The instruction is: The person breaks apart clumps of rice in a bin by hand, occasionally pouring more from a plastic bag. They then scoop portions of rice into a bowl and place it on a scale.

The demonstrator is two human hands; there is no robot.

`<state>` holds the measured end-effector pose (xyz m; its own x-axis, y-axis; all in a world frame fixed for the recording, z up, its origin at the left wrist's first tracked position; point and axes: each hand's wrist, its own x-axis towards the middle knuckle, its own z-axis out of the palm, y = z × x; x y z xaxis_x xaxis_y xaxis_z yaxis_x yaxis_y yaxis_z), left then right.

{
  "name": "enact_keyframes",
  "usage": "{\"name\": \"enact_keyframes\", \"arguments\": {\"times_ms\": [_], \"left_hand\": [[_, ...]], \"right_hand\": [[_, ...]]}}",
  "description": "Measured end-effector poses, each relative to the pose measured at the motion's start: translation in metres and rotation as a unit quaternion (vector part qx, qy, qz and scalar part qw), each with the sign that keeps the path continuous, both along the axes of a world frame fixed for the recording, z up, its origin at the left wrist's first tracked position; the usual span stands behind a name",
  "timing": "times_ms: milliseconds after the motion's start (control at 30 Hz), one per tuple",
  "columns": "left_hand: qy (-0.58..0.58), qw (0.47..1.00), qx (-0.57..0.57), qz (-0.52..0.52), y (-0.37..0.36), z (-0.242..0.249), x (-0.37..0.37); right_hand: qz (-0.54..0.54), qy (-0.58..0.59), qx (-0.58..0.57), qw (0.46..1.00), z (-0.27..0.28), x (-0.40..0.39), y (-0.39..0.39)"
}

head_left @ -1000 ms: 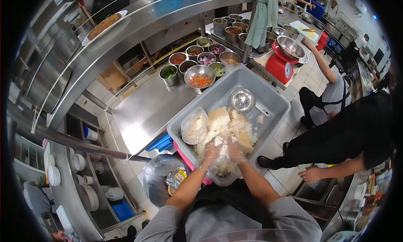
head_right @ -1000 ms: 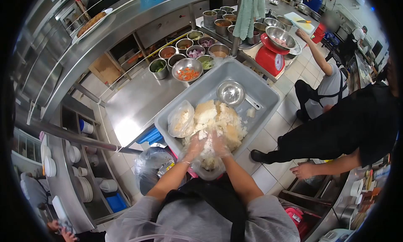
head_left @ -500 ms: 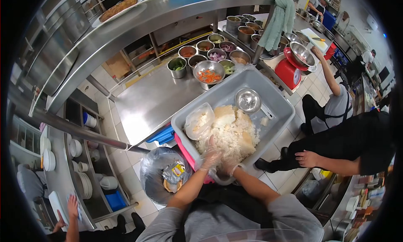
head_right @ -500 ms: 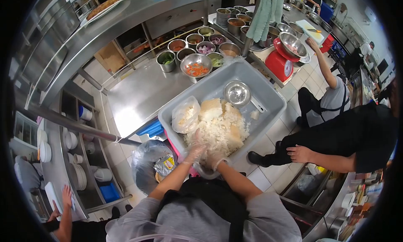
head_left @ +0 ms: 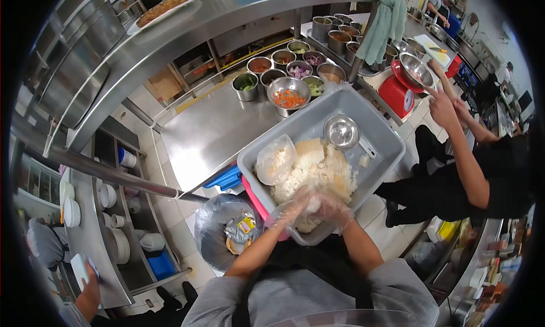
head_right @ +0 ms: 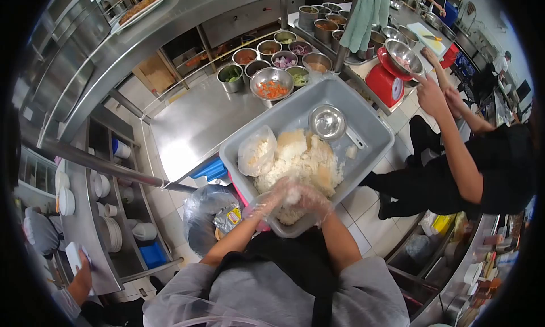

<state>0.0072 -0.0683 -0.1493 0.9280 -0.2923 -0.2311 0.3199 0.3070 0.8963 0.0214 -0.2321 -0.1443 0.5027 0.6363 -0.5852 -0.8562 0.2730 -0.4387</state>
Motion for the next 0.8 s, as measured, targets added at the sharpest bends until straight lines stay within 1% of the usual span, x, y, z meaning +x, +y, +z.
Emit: {"name": "enact_keyframes", "arguments": {"times_ms": [33, 67, 100, 133, 167, 200, 233, 267, 300, 333, 367, 400, 433, 467, 500, 533, 600, 633, 667, 700, 733, 767, 800], "left_hand": [[-0.060, 0.987, 0.148, -0.020, -0.009, 0.015, -0.001], [-0.121, 0.948, 0.290, -0.039, -0.014, 0.024, 0.002], [-0.120, 0.949, 0.290, -0.041, -0.014, 0.025, 0.007], [-0.105, 0.944, 0.307, -0.059, -0.013, 0.026, 0.010], [-0.090, 0.939, 0.323, -0.078, -0.012, 0.025, 0.013], [-0.085, 0.940, 0.322, -0.081, -0.010, 0.003, 0.019], [-0.146, 0.941, 0.296, -0.073, -0.007, -0.036, 0.025], [-0.199, 0.941, 0.267, -0.066, -0.006, -0.061, 0.020], [-0.185, 0.930, 0.302, -0.096, 0.001, -0.041, 0.013], [-0.287, 0.881, 0.375, -0.030, 0.000, -0.089, 0.024], [-0.206, 0.901, 0.381, -0.032, 0.002, -0.068, 0.028], [-0.127, 0.913, 0.385, -0.033, 0.003, -0.033, 0.030], [-0.119, 0.915, 0.384, -0.039, 0.003, -0.016, 0.027], [-0.112, 0.919, 0.377, -0.011, 0.003, -0.003, 0.024], [-0.105, 0.923, 0.370, 0.017, 0.003, 0.007, 0.023], [-0.099, 0.923, 0.372, 0.008, 0.003, 0.015, 0.019], [-0.075, 0.856, 0.511, -0.032, 0.002, 0.024, 0.020], [-0.071, 0.856, 0.510, -0.036, 0.003, 0.020, 0.020], [-0.093, 0.851, 0.514, -0.057, 0.006, 0.010, 0.020], [-0.114, 0.844, 0.518, -0.076, 0.010, 0.000, 0.020], [-0.270, 0.734, 0.593, -0.195, 0.014, -0.010, 0.025], [-0.267, 0.735, 0.591, -0.197, 0.010, -0.013, 0.019], [-0.212, 0.724, 0.640, -0.145, 0.006, -0.016, 0.014]], "right_hand": [[-0.022, -0.037, -0.014, 0.999, 0.006, 0.009, 0.002], [-0.044, -0.075, -0.029, 0.996, 0.009, 0.014, 0.002], [-0.045, -0.074, -0.029, 0.996, 0.001, 0.017, 0.000], [-0.013, -0.167, -0.140, 0.976, -0.008, 0.021, -0.001], [0.019, -0.254, -0.248, 0.935, -0.015, 0.021, -0.002], [0.020, -0.248, -0.249, 0.936, -0.013, 0.017, -0.001], [-0.072, -0.343, -0.175, 0.920, -0.006, 0.009, 0.003], [-0.160, -0.424, -0.099, 0.886, 0.004, -0.002, 0.008], [-0.099, -0.374, -0.215, 0.897, 0.027, -0.004, 0.013], [-0.033, -0.318, -0.323, 0.891, 0.053, 0.000, 0.021], [-0.079, -0.350, -0.385, 0.851, 0.071, -0.005, 0.035], [-0.123, -0.383, -0.444, 0.801, 0.079, -0.008, 0.042], [-0.120, -0.374, -0.447, 0.804, 0.056, -0.008, 0.036], [-0.046, -0.542, -0.543, 0.640, 0.016, -0.006, 0.025], [0.033, -0.674, -0.599, 0.432, -0.007, -0.005, 0.018], [0.034, -0.667, -0.602, 0.439, -0.006, -0.010, 0.016], [0.159, -0.667, -0.707, 0.173, 0.008, -0.010, 0.012], [0.163, -0.664, -0.708, 0.176, 0.008, -0.006, 0.007], [0.120, -0.651, -0.643, 0.385, 0.007, -0.001, 0.001], [0.069, -0.604, -0.547, 0.575, 0.008, 0.003, -0.002], [0.072, -0.600, -0.548, 0.578, 0.008, 0.004, -0.005], [0.057, -0.549, -0.515, 0.656, 0.015, 0.006, -0.006], [0.039, -0.493, -0.477, 0.726, 0.027, 0.010, -0.006]]}}
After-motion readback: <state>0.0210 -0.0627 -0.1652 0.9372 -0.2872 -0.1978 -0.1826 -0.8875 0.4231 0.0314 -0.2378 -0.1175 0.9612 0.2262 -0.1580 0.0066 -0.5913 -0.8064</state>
